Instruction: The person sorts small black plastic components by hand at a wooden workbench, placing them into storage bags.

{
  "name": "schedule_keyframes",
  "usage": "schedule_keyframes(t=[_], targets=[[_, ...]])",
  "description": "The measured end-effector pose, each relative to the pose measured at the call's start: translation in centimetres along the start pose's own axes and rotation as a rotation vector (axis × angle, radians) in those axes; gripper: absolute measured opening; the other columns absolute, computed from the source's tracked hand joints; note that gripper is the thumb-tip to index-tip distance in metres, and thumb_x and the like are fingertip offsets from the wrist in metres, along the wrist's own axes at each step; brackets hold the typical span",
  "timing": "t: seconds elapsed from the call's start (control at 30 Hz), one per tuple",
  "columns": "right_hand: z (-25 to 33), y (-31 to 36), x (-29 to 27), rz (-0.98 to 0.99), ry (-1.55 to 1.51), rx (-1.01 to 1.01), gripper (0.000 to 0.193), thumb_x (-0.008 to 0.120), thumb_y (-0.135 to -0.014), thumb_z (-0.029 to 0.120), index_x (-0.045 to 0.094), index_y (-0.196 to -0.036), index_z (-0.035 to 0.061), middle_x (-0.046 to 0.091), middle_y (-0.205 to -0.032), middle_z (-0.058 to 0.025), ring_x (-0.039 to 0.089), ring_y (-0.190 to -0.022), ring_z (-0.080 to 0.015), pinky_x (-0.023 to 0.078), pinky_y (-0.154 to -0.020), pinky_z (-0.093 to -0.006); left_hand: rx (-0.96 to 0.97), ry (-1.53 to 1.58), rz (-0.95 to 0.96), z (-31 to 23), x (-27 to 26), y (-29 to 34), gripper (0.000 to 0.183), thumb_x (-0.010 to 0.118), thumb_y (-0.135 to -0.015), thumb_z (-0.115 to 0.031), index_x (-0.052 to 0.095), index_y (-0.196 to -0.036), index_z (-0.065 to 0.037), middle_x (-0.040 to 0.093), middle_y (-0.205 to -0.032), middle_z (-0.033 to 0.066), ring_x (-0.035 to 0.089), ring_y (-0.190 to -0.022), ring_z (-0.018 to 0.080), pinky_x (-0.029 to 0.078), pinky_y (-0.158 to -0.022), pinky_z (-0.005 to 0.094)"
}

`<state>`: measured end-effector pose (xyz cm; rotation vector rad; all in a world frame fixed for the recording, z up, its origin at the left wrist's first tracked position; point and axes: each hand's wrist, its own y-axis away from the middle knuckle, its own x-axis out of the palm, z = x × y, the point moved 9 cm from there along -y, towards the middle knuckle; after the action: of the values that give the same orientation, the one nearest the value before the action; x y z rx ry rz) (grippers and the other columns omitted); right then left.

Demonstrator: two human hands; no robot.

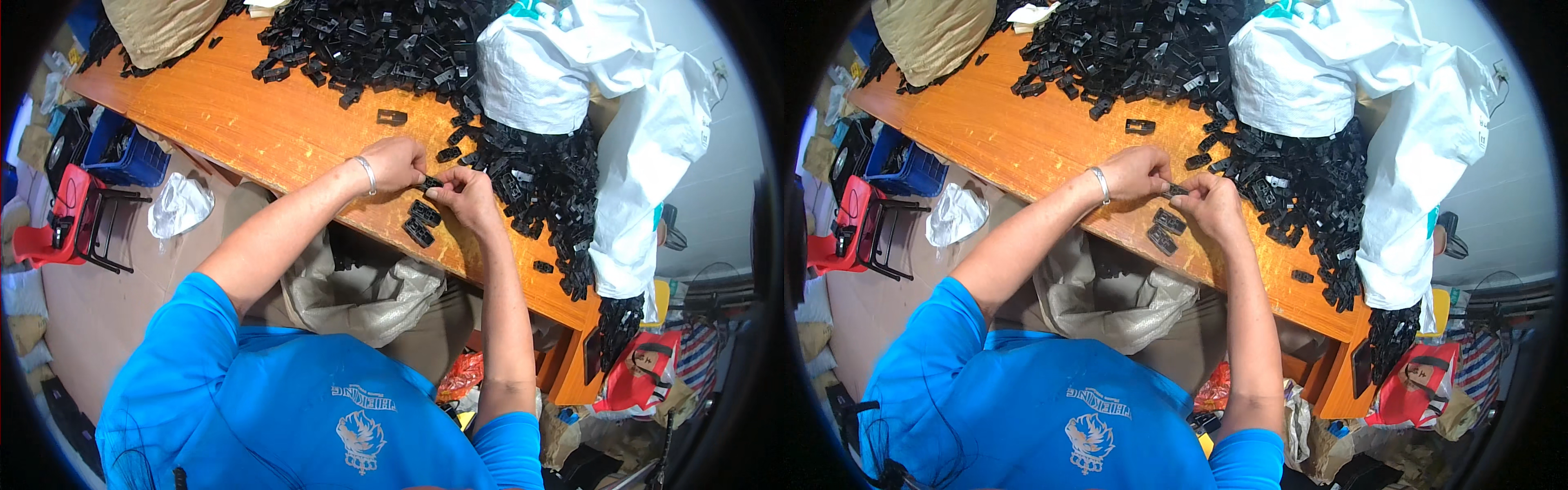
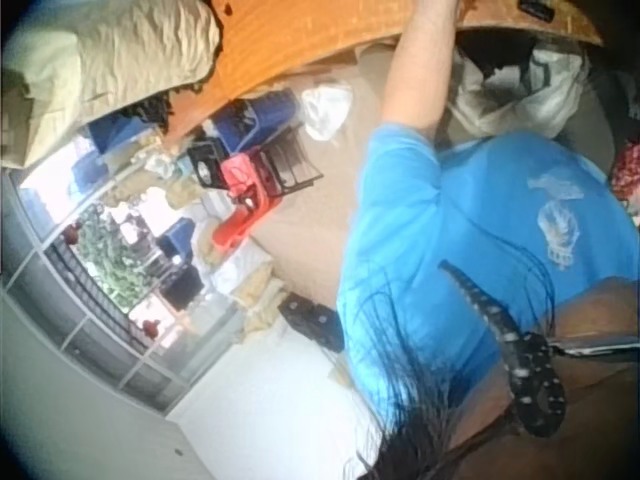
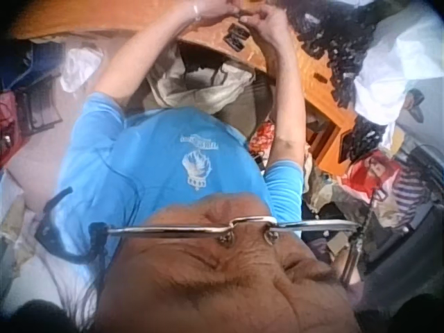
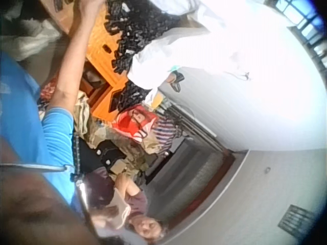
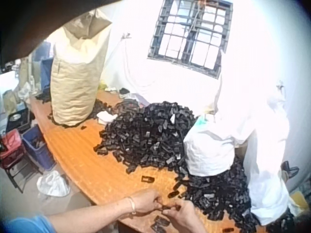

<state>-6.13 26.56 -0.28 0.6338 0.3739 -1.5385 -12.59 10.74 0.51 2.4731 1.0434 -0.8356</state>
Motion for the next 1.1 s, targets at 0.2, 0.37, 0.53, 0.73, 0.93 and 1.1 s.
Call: schedule_keyframes(t=[0.2, 0.37, 0.53, 0.73, 0.93, 1.1], targets=[[1.9, 1.5, -1.7, 0.134, 0.038, -0.089, 0.023, 0.088, -0.089, 0.014, 0.082, -0.107, 0.0001, 0.075, -0.082, -0.0055, 0.067, -0.074, -0.0132, 0.057, -0.071, -0.0328, 0.081, -0.003, 0.039, -1.2, -0.4, 1.9, 0.02, 0.085, -0.09, -0.022, 0.08, -0.097, -0.003, 0.077, -0.092, 0.0131, 0.074, -0.085, 0.0293, 0.059, -0.081, 0.0399], [5.0, 0.0, -4.0, -0.311, 0.438, -0.107, 0.031, 0.079, -0.097, 0.023, 0.08, -0.12, 0.0019, 0.081, -0.101, -0.0229, 0.079, -0.094, -0.0342, 0.061, -0.089, -0.044, 0.212, -0.437, -0.659, -1.9, -7.0, 2.1, 0.025, 0.084, -0.089, -0.015, 0.079, -0.112, -0.006, 0.072, -0.11, 0.0142, 0.068, -0.113, 0.0335, 0.056, -0.097, 0.0441], [5.9, -1.9, -1.6, -0.341, 0.561, 0.034, 0.038, 0.076, -0.098, 0.037, 0.079, -0.118, 0.0042, 0.078, -0.104, -0.0316, 0.077, -0.103, -0.0449, 0.06, -0.093, -0.0533, 0.13, -0.538, -0.565, 1.0, -6.7, -0.5, 0.029, 0.083, -0.088, -0.01, 0.076, -0.115, -0.006, 0.071, -0.115, 0.0147, 0.066, -0.115, 0.0357, 0.055, -0.099, 0.0448], [5.4, -0.1, -1.2, -0.343, 0.644, -0.194, 0.031, 0.075, -0.097, 0.027, 0.076, -0.114, 0.0014, 0.076, -0.108, -0.032, 0.077, -0.097, -0.0461, 0.061, -0.084, -0.0536, 0.258, -0.315, -0.387, -0.9, -2.6, 0.6, 0.034, 0.082, -0.087, -0.007, 0.075, -0.12, -0.008, 0.074, -0.116, 0.0125, 0.066, -0.116, 0.0359, 0.054, -0.103, 0.0455], [5.6, 3.2, -2.5, -0.38, 0.588, -0.373, 0.035, 0.077, -0.093, 0.008, 0.072, -0.127, -0.0007, 0.073, -0.113, -0.0255, 0.074, -0.097, -0.0453, 0.06, -0.086, -0.0513, 0.316, -0.099, -0.405, -2.1, -1.7, 2.9, 0.049, 0.086, -0.084, -0.007, 0.07, -0.131, -0.006, 0.073, -0.111, 0.0111, 0.065, -0.111, 0.0336, 0.055, -0.1, 0.0442], [7.0, 3.2, -2.0, -0.336, 0.484, -0.351, 0.028, 0.079, -0.093, 0.01, 0.075, -0.118, 0.0005, 0.07, -0.108, -0.0199, 0.074, -0.095, -0.0435, 0.06, -0.085, -0.0497, 0.281, -0.178, -0.404, -1.1, -2.6, 3.4, 0.035, 0.09, -0.082, -0.012, 0.076, -0.114, -0.005, 0.07, -0.106, 0.0112, 0.063, -0.105, 0.0325, 0.052, -0.095, 0.0435]])
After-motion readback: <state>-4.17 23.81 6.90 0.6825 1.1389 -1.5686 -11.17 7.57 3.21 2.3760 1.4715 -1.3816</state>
